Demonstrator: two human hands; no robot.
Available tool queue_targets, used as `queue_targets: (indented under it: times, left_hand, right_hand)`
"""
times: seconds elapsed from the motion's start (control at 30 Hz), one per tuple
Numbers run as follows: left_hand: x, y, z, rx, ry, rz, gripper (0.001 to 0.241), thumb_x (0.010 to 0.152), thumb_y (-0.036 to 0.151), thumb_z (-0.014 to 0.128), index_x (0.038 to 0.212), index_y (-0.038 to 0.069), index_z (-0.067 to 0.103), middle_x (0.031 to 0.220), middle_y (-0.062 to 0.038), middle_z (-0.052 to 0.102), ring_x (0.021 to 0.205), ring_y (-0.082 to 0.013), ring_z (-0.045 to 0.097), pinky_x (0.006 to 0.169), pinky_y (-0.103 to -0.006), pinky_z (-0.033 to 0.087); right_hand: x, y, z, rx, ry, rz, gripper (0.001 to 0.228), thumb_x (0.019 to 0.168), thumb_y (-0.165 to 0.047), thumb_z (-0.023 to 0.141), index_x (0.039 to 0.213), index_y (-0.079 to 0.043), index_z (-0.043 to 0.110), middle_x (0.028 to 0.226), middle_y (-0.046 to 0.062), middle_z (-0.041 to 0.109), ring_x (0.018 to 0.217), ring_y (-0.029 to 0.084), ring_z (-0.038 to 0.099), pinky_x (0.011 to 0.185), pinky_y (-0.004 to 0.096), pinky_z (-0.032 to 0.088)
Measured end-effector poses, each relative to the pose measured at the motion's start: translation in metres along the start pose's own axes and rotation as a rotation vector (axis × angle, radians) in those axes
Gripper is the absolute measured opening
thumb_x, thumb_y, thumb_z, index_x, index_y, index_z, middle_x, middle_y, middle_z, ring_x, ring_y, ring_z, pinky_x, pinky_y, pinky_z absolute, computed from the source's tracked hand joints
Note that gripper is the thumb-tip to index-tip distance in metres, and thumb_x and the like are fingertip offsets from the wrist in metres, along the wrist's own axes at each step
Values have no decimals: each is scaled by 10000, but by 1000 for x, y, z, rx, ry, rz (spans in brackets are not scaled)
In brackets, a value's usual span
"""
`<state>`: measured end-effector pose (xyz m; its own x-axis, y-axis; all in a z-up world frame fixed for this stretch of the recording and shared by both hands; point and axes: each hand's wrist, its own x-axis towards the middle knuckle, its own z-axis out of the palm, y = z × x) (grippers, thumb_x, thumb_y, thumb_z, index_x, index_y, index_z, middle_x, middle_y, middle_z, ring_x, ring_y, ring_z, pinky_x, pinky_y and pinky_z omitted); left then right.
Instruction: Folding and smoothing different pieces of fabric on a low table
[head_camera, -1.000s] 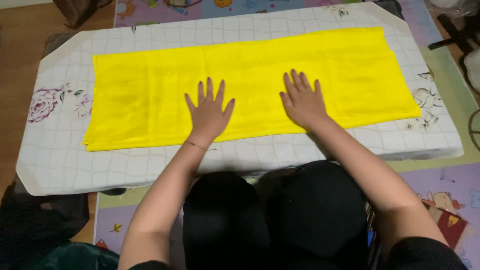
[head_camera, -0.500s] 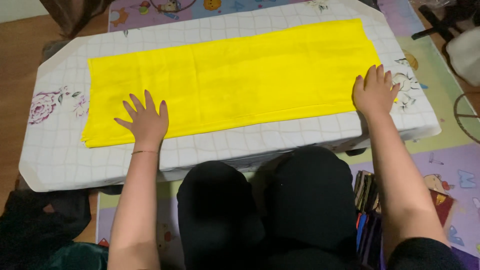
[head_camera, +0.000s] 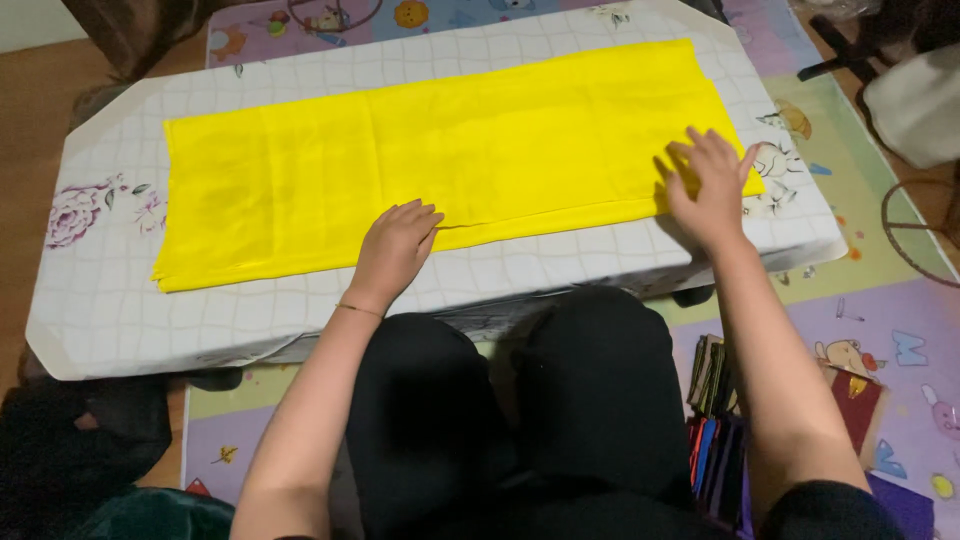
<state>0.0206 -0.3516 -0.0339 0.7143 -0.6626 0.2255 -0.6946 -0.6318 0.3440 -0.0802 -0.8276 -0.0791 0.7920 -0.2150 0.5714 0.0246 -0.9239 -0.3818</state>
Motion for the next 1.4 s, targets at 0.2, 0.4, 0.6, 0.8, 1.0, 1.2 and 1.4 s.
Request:
queue_targets:
  times: [0.2, 0.4, 0.6, 0.8, 1.0, 1.2, 1.4]
  left_hand:
    - [-9, 0, 0, 23, 151, 91, 251, 1028, 137, 640, 1270, 156, 705, 1235, -32, 709, 1256, -219, 626, 1088, -390, 468]
    - [-12, 4, -8, 58, 269, 204, 187, 992, 141, 688, 1173, 156, 730, 1158, -30, 726, 1182, -218, 662, 1006, -382, 513]
    - [-15, 7, -15, -31, 188, 172, 168, 1001, 168, 661, 1142, 114, 735, 1207, -85, 720, 1216, -269, 649, 1000, -418, 504]
    - [0, 35, -33, -40, 219, 158, 189, 964, 254, 662, 1025, 105, 762, 1177, -57, 734, 1191, -255, 642, 990, -395, 470]
    - [49, 63, -22, -22, -4, 209, 351, 972, 253, 595, 1251, 53, 670, 1377, -121, 619, 1332, -316, 515, 1069, -452, 393]
    - [104, 111, 45, 35, -271, 310, 713, 971, 463, 566, 1515, 29, 410, 1599, -240, 346, 1500, -428, 261, 1149, -662, 239]
    - [130, 149, 96, 55, -334, 299, 858, 974, 585, 483, 1578, 20, 255, 1648, -274, 199, 1536, -449, 113, 1123, -757, 135]
  right_hand:
    - [-22, -62, -5, 36, -338, -40, 436, 973, -289, 642, 1408, -275, 649, 1506, 39, 602, 1508, 321, 430, 1196, 665, -163]
    - [-31, -51, 7, -72, -199, -61, 297, 1029, -126, 734, 1297, -253, 748, 1330, -24, 722, 1384, 212, 594, 1298, 564, -52]
    - [-35, -46, -7, -91, -159, -71, 329, 1004, -52, 751, 1274, -239, 758, 1285, -36, 741, 1343, 212, 631, 1332, 531, 39]
    - [-24, -42, -28, -128, 6, 81, 207, 1023, -112, 661, 1191, -31, 749, 1122, 145, 742, 1074, 339, 661, 1049, 480, 410]
    - [-7, 3, -29, -448, -123, 490, 574, 1048, -444, 659, 1232, 99, 627, 1244, 321, 565, 1077, 457, 467, 906, 548, 341]
    - [14, 19, -34, -382, -265, 696, 694, 961, -497, 787, 1224, 102, 558, 1062, 276, 634, 955, 448, 615, 857, 541, 476]
    - [21, 64, -32, -163, -251, 712, 510, 884, -254, 821, 1177, 113, 623, 997, 249, 677, 850, 380, 657, 747, 450, 540]
